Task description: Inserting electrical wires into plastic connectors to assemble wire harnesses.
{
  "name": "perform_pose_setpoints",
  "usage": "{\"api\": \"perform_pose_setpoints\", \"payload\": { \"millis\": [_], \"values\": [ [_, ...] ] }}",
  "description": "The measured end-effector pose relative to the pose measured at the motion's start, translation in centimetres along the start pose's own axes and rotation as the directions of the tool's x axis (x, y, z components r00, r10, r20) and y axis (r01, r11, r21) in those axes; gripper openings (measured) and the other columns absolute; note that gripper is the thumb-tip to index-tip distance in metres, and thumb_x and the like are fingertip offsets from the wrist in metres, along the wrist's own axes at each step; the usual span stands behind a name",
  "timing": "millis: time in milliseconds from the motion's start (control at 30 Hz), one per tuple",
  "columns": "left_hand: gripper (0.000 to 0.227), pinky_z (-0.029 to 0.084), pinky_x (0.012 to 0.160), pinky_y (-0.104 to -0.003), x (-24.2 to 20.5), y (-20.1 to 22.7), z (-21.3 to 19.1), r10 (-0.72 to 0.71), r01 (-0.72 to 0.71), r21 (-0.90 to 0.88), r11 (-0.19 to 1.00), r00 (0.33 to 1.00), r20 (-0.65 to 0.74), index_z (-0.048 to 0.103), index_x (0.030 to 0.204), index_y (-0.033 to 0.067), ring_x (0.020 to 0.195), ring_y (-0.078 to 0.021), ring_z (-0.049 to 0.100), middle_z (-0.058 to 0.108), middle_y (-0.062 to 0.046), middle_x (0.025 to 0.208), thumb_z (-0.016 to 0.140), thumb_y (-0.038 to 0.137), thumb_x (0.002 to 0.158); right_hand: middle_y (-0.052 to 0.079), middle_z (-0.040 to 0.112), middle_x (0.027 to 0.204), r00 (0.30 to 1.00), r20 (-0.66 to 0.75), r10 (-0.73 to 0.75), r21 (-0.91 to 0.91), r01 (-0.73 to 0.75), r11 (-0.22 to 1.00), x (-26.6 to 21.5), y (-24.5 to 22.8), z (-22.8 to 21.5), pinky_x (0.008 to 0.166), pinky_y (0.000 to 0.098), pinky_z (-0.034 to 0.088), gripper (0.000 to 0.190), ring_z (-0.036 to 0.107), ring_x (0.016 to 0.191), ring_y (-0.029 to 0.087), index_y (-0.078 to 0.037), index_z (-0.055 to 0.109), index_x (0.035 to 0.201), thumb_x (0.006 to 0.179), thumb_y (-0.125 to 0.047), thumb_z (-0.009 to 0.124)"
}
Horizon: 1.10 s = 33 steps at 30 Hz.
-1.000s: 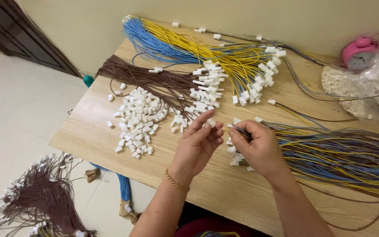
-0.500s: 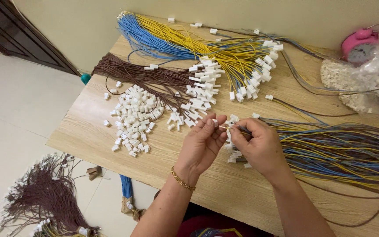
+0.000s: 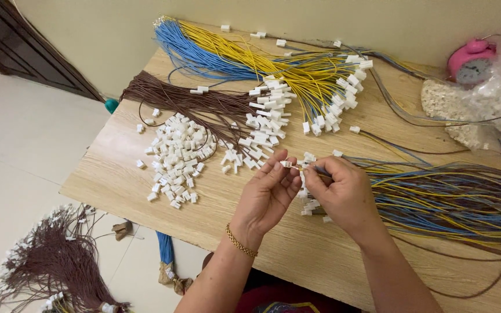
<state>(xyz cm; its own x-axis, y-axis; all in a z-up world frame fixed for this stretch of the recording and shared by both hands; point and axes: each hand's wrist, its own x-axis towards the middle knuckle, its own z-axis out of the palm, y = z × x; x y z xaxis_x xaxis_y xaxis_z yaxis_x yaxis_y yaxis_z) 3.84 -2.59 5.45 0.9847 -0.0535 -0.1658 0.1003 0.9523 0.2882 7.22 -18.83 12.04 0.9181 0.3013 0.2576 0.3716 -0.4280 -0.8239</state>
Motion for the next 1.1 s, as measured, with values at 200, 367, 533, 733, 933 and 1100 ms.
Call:
{"api": "perform_pose_setpoints", "payload": {
  "millis": [200, 367, 533, 733, 933, 1100],
  "values": [
    [0.028, 0.059, 0.091, -0.033, -0.2, 0.2, 0.3, -0.014, 0.014, -0.011, 1.0, 1.0, 0.003, 0.057, 0.132, 0.0032, 0.1, -0.0186, 0.067, 0.068, -0.011, 0.114, 0.056, 0.009, 0.104, 0.007, 0.069, 0.073, 0.999, -0.015, 0.039, -0.068, -0.04, 0.997, 0.2, 0.3, 0.0, 0.055, 0.0283, 0.05, 0.019, 0.061, 0.059, 0.011, -0.001, 0.072, 0.091, 0.088, -0.019, 0.076],
    [0.029, 0.06, 0.089, -0.033, -0.3, 0.2, 0.6, -0.013, 0.012, -0.016, 1.0, 1.0, -0.028, 0.057, 0.131, 0.0032, 0.098, -0.0183, 0.068, 0.068, -0.012, 0.113, 0.057, 0.01, 0.103, 0.005, 0.069, 0.075, 0.999, -0.036, 0.014, -0.058, -0.016, 0.998, 0.2, 0.4, -0.2, 0.054, 0.0274, 0.05, 0.019, 0.06, 0.06, 0.009, 0.0, 0.071, 0.091, 0.088, -0.018, 0.076],
    [0.027, 0.06, 0.089, -0.032, -0.4, 0.1, 0.5, -0.037, 0.036, -0.024, 0.999, 0.999, -0.03, 0.058, 0.13, 0.0038, 0.097, -0.0172, 0.068, 0.069, -0.01, 0.111, 0.059, 0.012, 0.104, 0.003, 0.069, 0.073, 0.999, -0.015, 0.046, 0.01, -0.046, 0.999, 0.0, 0.6, -0.3, 0.054, 0.0268, 0.049, 0.015, 0.058, 0.061, 0.007, -0.002, 0.072, 0.091, 0.089, -0.016, 0.075],
    [0.027, 0.059, 0.088, -0.031, -0.2, 0.0, 0.3, -0.04, 0.04, -0.014, 0.999, 0.999, -0.018, 0.058, 0.129, 0.005, 0.096, -0.0166, 0.068, 0.069, -0.009, 0.11, 0.06, 0.012, 0.103, 0.005, 0.067, 0.072, 1.0, -0.01, -0.001, -0.073, 0.001, 0.997, 0.1, -0.2, -0.6, 0.054, 0.0276, 0.05, 0.016, 0.061, 0.059, 0.01, -0.001, 0.07, 0.087, 0.087, -0.015, 0.076],
    [0.025, 0.059, 0.087, -0.031, -0.2, -0.2, 0.3, -0.041, 0.042, 0.01, 0.999, 0.998, -0.046, 0.059, 0.126, 0.006, 0.095, -0.0167, 0.068, 0.069, -0.007, 0.108, 0.061, 0.011, 0.102, 0.007, 0.068, 0.074, 0.999, -0.021, -0.029, -0.072, 0.028, 0.997, 0.1, -0.4, -0.6, 0.054, 0.028, 0.052, 0.016, 0.062, 0.059, 0.012, -0.001, 0.07, 0.089, 0.085, -0.016, 0.077],
    [0.022, 0.059, 0.087, -0.031, -0.3, -0.4, 0.3, -0.027, 0.03, 0.048, 0.998, 0.998, -0.059, 0.061, 0.123, 0.0065, 0.095, -0.0174, 0.068, 0.07, -0.008, 0.107, 0.062, 0.008, 0.101, 0.007, 0.07, 0.076, 0.998, -0.002, -0.063, -0.117, 0.063, 0.991, 0.1, -1.1, -0.7, 0.055, 0.0276, 0.054, 0.015, 0.068, 0.06, 0.013, -0.003, 0.071, 0.089, 0.086, -0.016, 0.077]
  ]
}}
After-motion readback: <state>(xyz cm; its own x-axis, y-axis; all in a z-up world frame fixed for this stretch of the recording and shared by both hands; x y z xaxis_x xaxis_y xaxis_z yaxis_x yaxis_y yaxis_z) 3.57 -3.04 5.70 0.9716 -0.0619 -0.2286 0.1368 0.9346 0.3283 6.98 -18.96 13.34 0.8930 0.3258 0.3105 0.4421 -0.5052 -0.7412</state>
